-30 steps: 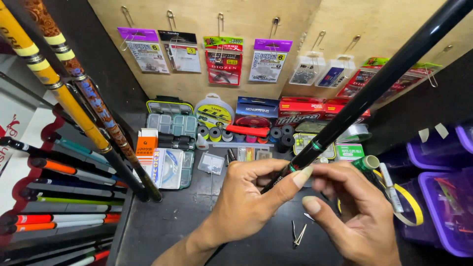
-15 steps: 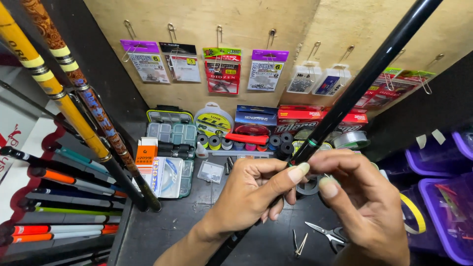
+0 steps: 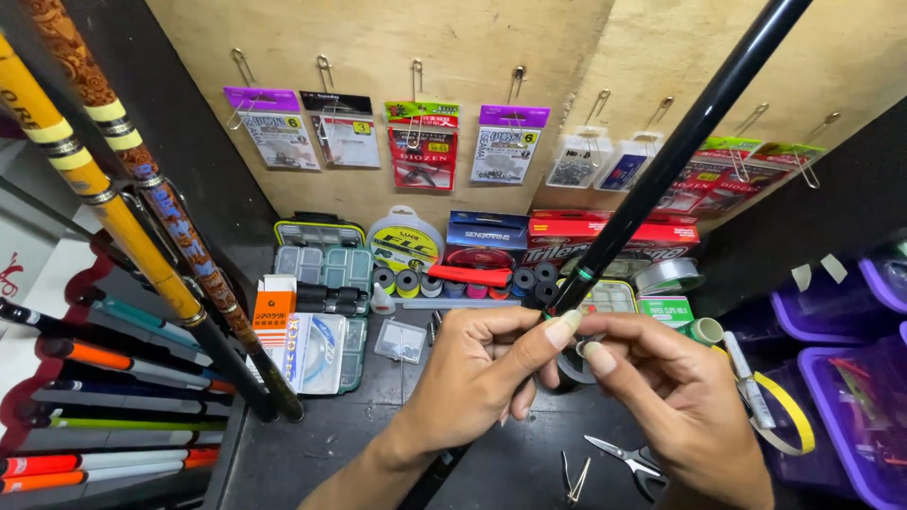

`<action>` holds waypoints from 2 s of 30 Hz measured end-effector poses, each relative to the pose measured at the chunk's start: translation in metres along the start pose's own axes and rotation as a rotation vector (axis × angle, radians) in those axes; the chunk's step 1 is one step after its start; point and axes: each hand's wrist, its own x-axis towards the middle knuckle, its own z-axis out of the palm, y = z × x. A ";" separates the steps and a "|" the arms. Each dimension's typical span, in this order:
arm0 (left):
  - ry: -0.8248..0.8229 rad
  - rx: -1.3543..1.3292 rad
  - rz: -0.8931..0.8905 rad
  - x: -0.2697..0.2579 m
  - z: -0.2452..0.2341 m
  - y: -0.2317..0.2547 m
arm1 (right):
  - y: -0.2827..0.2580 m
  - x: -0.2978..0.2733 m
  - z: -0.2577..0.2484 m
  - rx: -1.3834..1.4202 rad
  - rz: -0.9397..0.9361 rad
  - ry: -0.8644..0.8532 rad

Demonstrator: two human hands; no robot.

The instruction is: The person wraps a green thread around the black handle of a fishing rod. They use their fingers to guide the thread and a small metal tool to tighten the coils. The person cuts the thread and secures the end to finish the wrapping.

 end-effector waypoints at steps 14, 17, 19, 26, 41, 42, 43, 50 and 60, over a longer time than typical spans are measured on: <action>-0.110 -0.133 -0.177 0.001 0.000 0.003 | 0.009 -0.010 -0.012 -0.201 -0.111 0.159; -0.135 -0.107 -0.194 -0.002 -0.002 0.007 | 0.010 -0.011 -0.012 -0.217 -0.091 0.182; -0.138 -0.095 -0.212 -0.003 -0.003 0.005 | 0.011 -0.012 -0.013 -0.195 -0.088 0.157; 0.024 -0.072 -0.307 0.000 -0.001 0.005 | 0.003 -0.012 -0.010 -0.226 -0.062 0.208; -0.053 -0.171 -0.282 -0.001 -0.011 0.003 | 0.006 -0.006 -0.013 -0.180 -0.040 0.207; -0.097 -0.167 -0.264 -0.001 -0.012 0.004 | 0.006 -0.005 -0.014 -0.193 -0.045 0.195; -0.140 -0.162 -0.247 -0.002 -0.013 0.006 | 0.007 -0.006 -0.015 -0.205 -0.049 0.182; -0.013 -0.097 -0.205 -0.006 -0.008 0.006 | 0.004 -0.007 -0.015 -0.239 -0.040 0.171; 0.029 -0.088 -0.261 -0.007 -0.008 0.009 | 0.004 -0.009 -0.015 -0.238 -0.015 0.171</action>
